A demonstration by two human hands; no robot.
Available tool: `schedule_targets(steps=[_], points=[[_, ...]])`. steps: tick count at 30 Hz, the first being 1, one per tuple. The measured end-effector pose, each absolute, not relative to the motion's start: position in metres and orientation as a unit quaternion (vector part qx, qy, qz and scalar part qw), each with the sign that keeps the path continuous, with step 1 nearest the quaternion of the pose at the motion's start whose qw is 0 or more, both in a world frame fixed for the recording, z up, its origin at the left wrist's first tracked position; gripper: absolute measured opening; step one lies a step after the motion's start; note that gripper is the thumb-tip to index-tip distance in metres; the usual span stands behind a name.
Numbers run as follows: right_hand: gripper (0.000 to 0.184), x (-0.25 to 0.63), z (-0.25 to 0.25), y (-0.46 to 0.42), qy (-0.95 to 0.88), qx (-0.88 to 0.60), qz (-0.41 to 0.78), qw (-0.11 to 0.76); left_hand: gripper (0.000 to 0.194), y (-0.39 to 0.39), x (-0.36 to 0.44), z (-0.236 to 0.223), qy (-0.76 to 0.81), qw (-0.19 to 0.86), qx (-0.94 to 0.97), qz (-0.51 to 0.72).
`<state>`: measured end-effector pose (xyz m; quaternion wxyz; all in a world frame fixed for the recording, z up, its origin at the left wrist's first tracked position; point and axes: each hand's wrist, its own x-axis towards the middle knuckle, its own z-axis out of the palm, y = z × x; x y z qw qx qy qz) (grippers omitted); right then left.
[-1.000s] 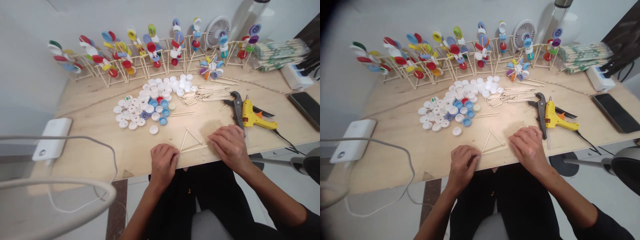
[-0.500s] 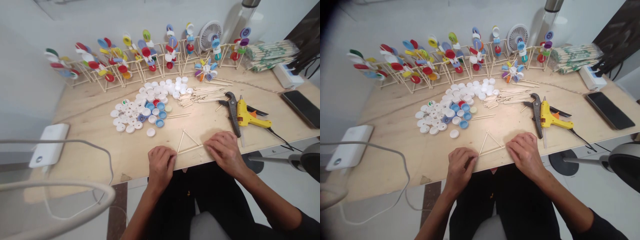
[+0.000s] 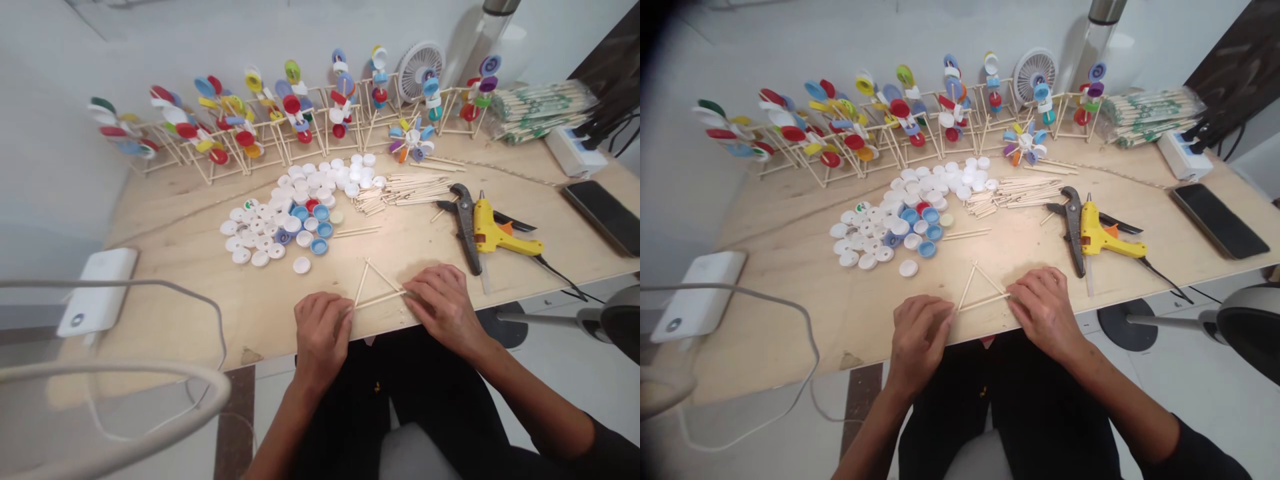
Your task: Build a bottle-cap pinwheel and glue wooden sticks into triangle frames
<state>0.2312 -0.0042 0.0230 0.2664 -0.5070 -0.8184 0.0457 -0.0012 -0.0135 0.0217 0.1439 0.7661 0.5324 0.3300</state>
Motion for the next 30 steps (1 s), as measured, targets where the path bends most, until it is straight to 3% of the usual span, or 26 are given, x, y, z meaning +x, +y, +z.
schedule_targets(steps=[11, 30], points=[[0.010, 0.226, 0.019, -0.008, -0.809, -0.522, 0.033, 0.270, 0.008, -0.005, 0.046, 0.020, 0.486, 0.102, 0.809, 0.314], [0.006, 0.222, 0.015, -0.008, -0.796, -0.537, 0.021, 0.280, 0.010, -0.001, 0.052, 0.017, 0.498, 0.093, 0.811, 0.292]])
